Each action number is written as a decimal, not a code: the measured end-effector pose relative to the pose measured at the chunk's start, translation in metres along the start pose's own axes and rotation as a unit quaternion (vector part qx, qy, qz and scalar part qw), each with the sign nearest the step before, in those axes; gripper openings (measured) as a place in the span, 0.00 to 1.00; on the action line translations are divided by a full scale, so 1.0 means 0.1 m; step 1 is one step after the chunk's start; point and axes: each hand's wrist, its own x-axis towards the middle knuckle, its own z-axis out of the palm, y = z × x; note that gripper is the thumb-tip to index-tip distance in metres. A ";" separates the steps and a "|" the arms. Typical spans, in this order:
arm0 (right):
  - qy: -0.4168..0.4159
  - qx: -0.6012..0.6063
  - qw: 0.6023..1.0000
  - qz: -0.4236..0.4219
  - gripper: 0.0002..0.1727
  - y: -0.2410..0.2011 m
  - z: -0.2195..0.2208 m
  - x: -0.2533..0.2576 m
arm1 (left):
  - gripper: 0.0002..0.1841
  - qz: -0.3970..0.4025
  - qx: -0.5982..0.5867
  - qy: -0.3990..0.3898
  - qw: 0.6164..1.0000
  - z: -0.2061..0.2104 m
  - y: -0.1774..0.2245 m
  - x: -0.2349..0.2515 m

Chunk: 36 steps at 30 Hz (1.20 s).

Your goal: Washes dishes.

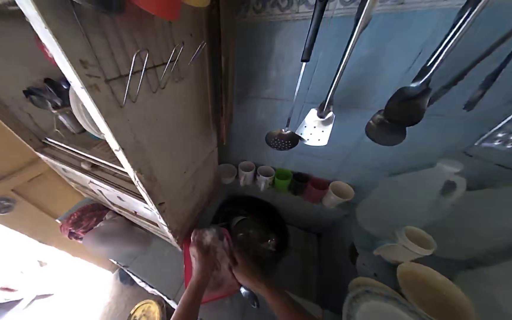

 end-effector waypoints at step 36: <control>-0.057 0.042 0.996 -0.054 0.21 0.05 0.04 0.03 | 0.29 -0.039 -0.005 0.077 0.996 0.34 -0.21 0.11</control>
